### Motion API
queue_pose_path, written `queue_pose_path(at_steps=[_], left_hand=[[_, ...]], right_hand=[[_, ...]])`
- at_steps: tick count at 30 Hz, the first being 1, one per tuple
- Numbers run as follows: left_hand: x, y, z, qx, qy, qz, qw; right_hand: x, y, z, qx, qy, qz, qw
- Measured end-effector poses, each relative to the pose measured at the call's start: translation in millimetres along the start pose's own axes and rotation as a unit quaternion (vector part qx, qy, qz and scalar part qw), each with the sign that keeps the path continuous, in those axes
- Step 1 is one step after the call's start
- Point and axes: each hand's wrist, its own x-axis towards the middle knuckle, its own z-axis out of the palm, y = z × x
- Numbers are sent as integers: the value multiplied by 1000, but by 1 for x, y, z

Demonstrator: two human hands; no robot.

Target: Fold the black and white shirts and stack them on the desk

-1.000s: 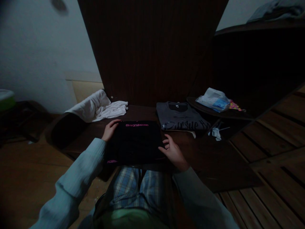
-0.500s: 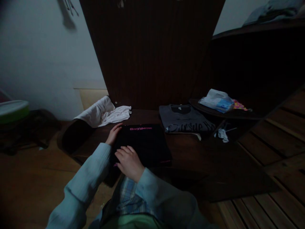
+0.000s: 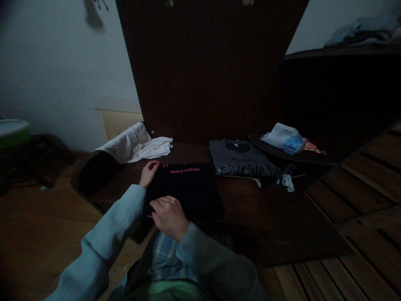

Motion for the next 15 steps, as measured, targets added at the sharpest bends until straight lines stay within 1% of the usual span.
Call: queue_pose_path(at_steps=[2, 6, 11, 15], left_hand=[[1, -2, 0, -12, 3, -11, 1000], [3, -5, 0, -62, -11, -19, 998], [6, -6, 1, -85, -9, -32, 996], [6, -5, -1, -90, -7, -47, 995]], right_hand=[[-3, -1, 5, 5, 3, -4, 1000], [-7, -4, 8, 22, 28, 1, 999], [-13, -3, 20, 20, 3, -18, 1000], [-17, 0, 27, 42, 14, -5, 999]])
